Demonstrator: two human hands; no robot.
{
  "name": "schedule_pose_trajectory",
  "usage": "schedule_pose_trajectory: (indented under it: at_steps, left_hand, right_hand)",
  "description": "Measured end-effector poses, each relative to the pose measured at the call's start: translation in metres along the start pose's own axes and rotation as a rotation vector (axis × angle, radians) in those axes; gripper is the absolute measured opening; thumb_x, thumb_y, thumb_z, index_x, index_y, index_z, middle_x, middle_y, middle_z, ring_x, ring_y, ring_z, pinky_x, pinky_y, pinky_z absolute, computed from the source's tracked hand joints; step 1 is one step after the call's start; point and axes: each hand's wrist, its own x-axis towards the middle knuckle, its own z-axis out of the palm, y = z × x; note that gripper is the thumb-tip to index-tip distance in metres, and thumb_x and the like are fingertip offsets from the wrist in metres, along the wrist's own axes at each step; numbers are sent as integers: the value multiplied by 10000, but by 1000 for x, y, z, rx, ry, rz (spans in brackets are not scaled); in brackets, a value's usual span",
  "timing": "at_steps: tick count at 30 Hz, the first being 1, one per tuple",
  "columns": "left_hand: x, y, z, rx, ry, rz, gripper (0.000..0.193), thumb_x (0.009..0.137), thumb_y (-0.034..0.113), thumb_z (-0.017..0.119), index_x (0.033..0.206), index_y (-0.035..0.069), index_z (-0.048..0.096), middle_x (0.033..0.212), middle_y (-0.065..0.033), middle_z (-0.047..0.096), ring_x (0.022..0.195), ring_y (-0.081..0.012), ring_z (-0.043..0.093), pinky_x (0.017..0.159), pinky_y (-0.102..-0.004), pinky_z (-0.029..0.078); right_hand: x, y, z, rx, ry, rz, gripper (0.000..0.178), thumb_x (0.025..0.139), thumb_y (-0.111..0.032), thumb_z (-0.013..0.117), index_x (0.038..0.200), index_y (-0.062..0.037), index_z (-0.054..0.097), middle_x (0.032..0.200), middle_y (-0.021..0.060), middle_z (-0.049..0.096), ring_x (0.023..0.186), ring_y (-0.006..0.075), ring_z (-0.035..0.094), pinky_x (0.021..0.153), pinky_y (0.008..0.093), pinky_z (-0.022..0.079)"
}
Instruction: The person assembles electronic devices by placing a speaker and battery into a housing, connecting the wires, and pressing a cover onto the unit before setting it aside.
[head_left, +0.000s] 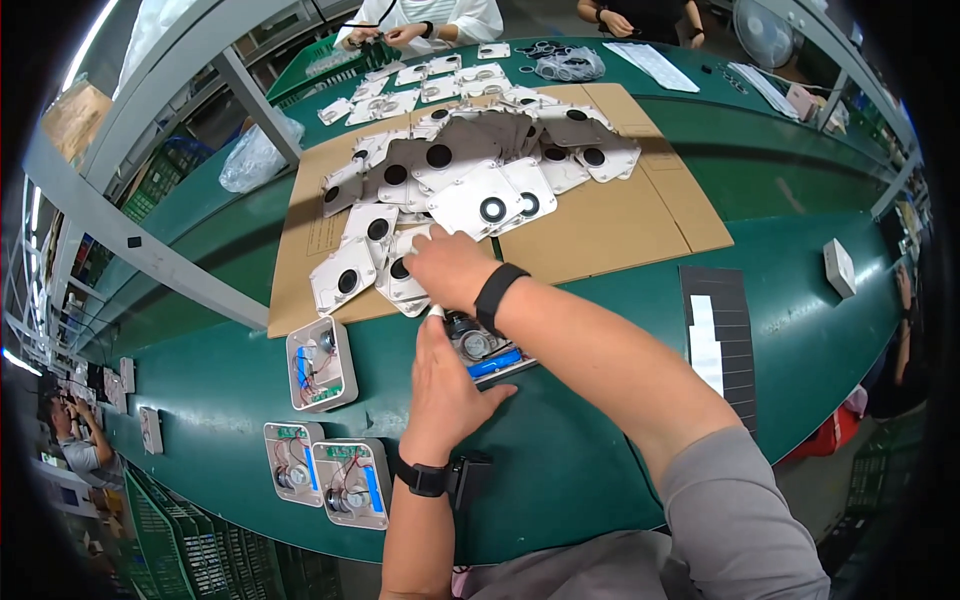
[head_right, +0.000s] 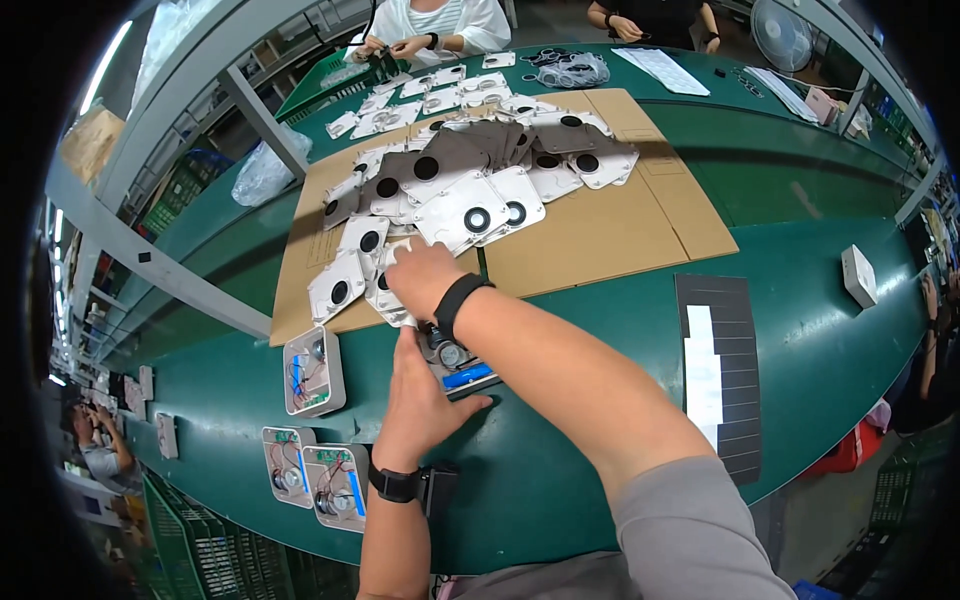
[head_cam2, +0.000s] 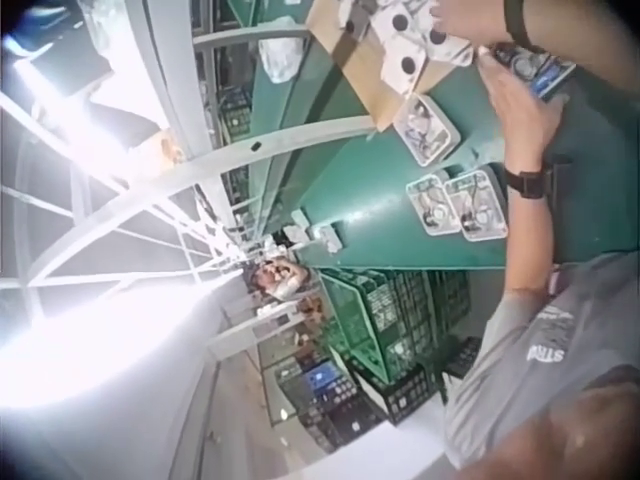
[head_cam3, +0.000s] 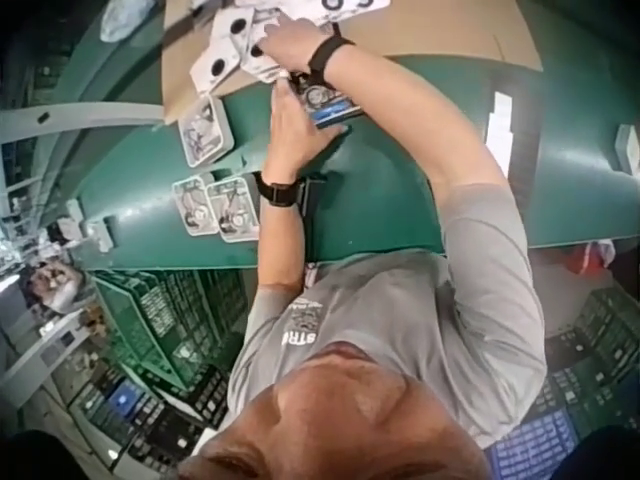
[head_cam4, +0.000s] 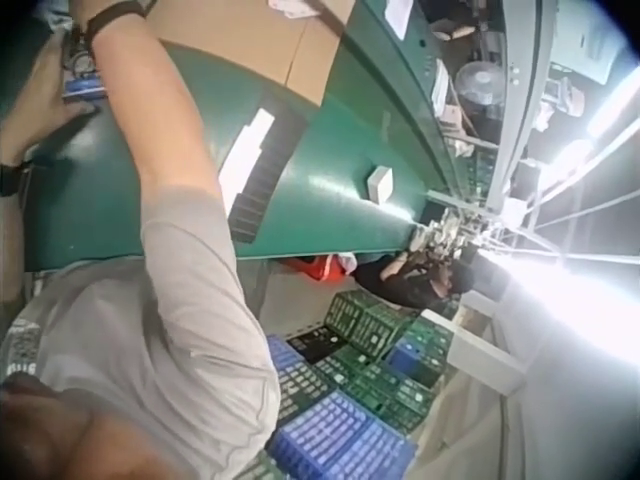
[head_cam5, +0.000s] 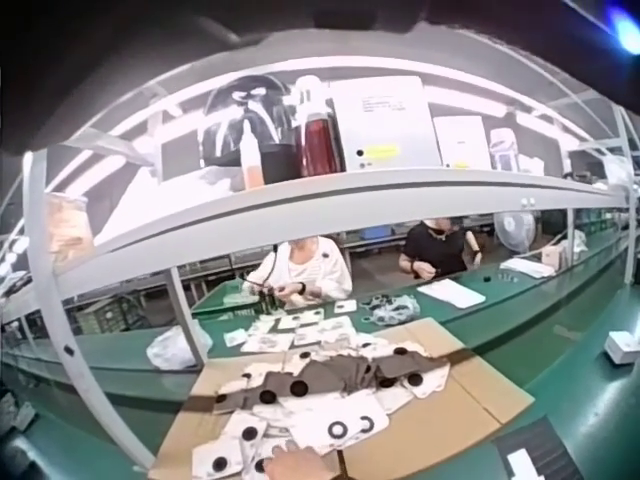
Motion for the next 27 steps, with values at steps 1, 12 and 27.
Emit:
schedule_pose_trajectory:
  at_steps: [1, 12, 27]
  left_hand:
    - [4, -2, 7, -90, -7, -14, 1223, 584, 201, 1008, 1502, -82, 251, 1461, -304, 444, 1382, -476, 430, 1113, -533, 404]
    - [-63, 25, -12, -144, -142, 37, 1243, 548, 204, 1016, 1505, -30, 259, 1422, -284, 455, 1275, -478, 470, 1085, -548, 407]
    - [-125, 61, 10, -304, -288, 316, 1415, 607, 279, 1004, 1620, -7, 59, 1588, -344, 288, 1489, -543, 280, 1187, -596, 318]
  right_hand:
    - [1, 0, -1, -59, -21, -13, 211, 833, -73, 689, 1029, -23, 746, 1047, 185, 716, 1059, 405, 681, 941, 485, 558]
    - [-187, 7, -125, 139, 291, 212, 279, 847, 48, 668, 1121, 37, 717, 1059, 209, 726, 971, 399, 691, 855, 456, 575]
    - [-326, -94, -94, 255, 228, 362, 313, 788, -161, 833, 1020, -3, 693, 1326, 193, 618, 1262, 404, 583, 1029, 536, 502]
